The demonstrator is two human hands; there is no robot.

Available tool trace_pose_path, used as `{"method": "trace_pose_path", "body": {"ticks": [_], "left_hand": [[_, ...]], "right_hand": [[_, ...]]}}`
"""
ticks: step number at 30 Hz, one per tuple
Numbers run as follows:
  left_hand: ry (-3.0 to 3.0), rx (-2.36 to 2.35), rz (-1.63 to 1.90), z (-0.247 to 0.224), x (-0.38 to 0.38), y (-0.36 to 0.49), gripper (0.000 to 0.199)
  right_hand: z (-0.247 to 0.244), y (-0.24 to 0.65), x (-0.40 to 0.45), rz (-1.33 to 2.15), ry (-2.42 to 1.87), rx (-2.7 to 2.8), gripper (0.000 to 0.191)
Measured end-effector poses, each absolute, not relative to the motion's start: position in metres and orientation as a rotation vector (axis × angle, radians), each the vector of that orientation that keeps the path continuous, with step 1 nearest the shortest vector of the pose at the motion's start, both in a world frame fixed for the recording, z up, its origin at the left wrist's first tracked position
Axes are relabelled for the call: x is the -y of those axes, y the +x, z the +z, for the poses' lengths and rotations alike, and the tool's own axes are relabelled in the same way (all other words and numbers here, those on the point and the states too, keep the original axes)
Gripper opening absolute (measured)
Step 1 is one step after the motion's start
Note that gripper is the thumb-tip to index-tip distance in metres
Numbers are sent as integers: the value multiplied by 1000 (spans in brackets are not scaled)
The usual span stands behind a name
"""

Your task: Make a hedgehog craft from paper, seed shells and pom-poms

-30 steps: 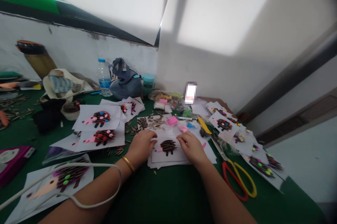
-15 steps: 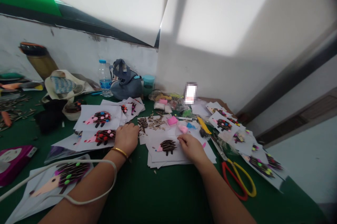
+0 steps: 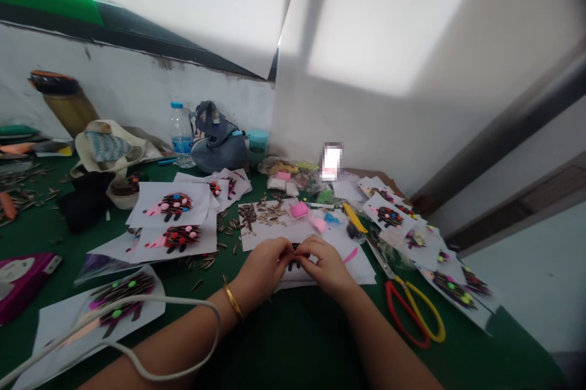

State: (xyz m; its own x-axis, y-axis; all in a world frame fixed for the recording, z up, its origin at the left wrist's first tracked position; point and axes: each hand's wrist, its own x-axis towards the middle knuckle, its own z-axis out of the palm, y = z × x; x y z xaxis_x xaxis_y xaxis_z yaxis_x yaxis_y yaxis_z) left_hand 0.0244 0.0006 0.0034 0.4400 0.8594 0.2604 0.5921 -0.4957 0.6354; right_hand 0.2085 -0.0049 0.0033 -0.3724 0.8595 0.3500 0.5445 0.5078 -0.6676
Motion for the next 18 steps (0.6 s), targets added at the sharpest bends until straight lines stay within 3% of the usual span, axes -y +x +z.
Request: {"method": "trace_pose_path", "body": {"ticks": [7, 12, 18], "left_hand": [[2169, -1265, 754, 3, -8, 14, 12], [2328, -1504, 551, -1, -19, 2, 27], [2372, -1549, 464, -4, -24, -3, 30]], "right_hand": [[3, 219, 4, 586, -1233, 2045, 12], [-4, 224, 0, 413, -1308, 2193, 10], [-8, 215, -2, 200, -1355, 2325, 6]]}}
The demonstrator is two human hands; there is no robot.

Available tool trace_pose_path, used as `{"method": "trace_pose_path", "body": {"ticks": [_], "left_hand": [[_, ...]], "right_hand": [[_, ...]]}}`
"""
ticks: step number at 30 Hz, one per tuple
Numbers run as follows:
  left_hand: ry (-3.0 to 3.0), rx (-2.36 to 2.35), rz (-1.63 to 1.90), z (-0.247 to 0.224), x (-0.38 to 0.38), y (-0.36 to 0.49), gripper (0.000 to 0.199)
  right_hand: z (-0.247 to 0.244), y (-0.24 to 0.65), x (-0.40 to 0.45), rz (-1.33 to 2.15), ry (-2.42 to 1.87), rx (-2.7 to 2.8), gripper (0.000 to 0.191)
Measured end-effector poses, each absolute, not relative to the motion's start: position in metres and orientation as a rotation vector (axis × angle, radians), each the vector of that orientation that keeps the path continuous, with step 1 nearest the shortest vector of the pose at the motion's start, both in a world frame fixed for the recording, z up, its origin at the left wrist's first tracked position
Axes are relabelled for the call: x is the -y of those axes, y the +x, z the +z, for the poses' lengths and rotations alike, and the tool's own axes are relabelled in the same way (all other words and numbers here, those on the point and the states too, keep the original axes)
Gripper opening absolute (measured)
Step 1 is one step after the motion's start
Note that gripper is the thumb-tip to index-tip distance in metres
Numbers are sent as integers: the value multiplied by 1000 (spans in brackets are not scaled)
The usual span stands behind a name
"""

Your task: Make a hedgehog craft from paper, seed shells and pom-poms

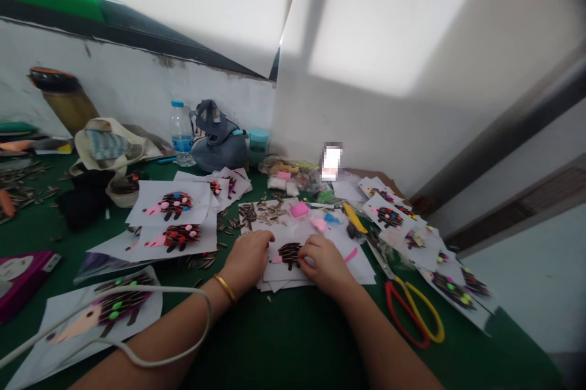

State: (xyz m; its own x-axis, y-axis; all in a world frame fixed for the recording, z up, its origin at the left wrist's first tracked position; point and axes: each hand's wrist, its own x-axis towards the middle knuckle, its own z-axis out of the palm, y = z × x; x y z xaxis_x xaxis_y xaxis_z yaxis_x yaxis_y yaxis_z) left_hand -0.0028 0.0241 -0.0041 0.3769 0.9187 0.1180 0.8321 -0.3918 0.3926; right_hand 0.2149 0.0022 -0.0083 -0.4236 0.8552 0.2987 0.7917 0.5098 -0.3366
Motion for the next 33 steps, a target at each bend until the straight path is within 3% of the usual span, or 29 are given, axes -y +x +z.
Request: {"method": "trace_pose_path", "body": {"ticks": [17, 26, 33], "left_hand": [[2351, -1567, 443, -3, -25, -2, 26], [2427, -1789, 502, 1, -35, -18, 21], [2448, -2014, 389, 0, -57, -37, 28]], "right_hand": [[-9, 202, 1, -128, -1450, 2463, 8], [-9, 210, 2, -15, -1442, 2409, 6], [-6, 224, -2, 102, -1364, 2192, 13]]}}
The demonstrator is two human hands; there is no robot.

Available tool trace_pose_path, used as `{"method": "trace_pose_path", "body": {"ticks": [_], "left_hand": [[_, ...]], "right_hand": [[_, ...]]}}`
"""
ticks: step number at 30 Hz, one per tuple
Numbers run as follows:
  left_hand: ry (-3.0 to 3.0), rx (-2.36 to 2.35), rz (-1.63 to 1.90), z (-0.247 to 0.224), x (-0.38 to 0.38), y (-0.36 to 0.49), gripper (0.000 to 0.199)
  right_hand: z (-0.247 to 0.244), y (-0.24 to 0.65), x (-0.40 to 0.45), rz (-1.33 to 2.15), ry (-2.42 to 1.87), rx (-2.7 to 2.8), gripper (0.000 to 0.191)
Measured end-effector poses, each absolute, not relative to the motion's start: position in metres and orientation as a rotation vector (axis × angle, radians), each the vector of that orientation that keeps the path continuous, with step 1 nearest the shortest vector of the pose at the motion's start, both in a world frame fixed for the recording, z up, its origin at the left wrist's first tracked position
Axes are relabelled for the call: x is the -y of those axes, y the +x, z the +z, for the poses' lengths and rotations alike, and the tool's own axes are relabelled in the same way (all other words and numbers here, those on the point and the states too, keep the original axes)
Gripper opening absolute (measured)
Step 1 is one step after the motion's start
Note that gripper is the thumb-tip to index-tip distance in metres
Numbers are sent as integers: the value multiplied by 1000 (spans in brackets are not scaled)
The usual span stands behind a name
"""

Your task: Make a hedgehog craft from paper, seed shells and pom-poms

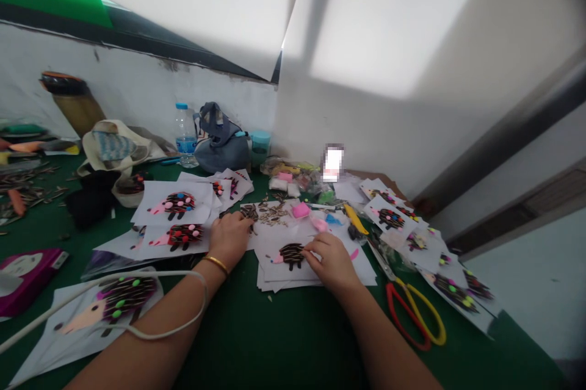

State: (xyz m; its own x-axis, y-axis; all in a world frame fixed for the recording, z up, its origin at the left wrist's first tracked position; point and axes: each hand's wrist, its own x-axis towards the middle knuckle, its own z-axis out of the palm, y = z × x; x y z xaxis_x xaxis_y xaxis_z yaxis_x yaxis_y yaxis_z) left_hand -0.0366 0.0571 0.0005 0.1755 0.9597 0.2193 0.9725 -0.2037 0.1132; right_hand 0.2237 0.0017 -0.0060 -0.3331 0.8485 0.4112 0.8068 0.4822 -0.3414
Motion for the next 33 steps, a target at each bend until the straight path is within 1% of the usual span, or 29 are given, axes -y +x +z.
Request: {"method": "trace_pose_path", "body": {"ticks": [6, 10, 15, 17, 22, 24, 29, 33], "left_hand": [[-2355, 1909, -377, -3, -58, -31, 22], [-2326, 1888, -410, -5, -57, -28, 24], [-2313, 1884, -519, 5, -51, -21, 29], [-2429, 1822, -586, 8, -43, -12, 30], [-2905, 1503, -771, 5, -16, 15, 20], [-2972, 1493, -844, 4, -8, 22, 18], [-3090, 1525, -893, 8, -2, 25, 17], [-2994, 1592, -933, 4, -9, 16, 13]], "right_hand": [[-7, 227, -2, 155, -1345, 2099, 14], [-8, 228, -2, 192, -1338, 2069, 14], [-6, 227, -2, 223, -1335, 2020, 17], [-5, 225, -1, 259, -1300, 2014, 16], [-3, 218, 3, 454, -1154, 2034, 12], [-2, 217, 4, 494, -1135, 2033, 9], [2, 219, 5, 564, -1121, 2061, 10], [6, 233, 2, 546, -1217, 2052, 10]]}}
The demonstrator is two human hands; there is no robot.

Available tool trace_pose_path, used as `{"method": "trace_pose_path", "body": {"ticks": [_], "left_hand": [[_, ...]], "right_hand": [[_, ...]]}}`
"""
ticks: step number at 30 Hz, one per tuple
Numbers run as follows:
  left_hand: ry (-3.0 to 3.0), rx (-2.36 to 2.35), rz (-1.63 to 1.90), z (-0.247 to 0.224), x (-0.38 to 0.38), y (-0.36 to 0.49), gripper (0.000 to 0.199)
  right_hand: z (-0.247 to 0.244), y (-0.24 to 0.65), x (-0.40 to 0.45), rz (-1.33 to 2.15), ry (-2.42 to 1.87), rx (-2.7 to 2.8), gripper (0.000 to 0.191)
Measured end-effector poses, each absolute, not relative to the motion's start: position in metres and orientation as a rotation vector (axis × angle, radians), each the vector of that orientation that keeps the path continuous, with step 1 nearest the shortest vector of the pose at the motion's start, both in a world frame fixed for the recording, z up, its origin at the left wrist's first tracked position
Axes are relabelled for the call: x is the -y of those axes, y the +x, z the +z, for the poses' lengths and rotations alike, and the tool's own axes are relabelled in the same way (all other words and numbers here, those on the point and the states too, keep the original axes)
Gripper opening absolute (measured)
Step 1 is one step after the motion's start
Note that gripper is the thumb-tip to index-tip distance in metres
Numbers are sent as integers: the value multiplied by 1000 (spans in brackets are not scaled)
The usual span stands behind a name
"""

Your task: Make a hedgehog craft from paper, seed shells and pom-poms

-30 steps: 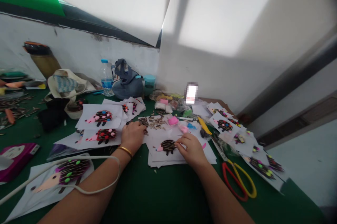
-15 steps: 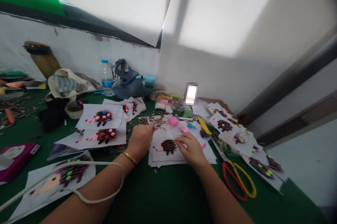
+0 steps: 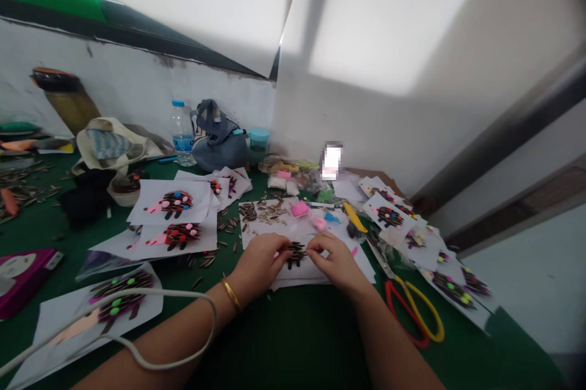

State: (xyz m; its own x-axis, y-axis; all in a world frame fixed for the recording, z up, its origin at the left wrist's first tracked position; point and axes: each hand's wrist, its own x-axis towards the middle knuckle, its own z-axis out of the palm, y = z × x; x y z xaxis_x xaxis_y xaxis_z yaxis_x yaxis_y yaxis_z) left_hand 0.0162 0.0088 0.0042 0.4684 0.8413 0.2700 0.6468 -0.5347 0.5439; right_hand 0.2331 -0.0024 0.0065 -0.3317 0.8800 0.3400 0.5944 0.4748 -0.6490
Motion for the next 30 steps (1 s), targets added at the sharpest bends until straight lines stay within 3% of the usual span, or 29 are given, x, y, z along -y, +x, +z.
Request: {"method": "trace_pose_path", "body": {"ticks": [7, 30], "left_hand": [[2349, -1464, 572, -12, -26, 0, 26], [2391, -1497, 471, -10, -27, 1, 24]], "right_hand": [[3, 247, -2, 526, -1326, 2205, 12], [-8, 224, -3, -125, -1502, 2541, 12]]}}
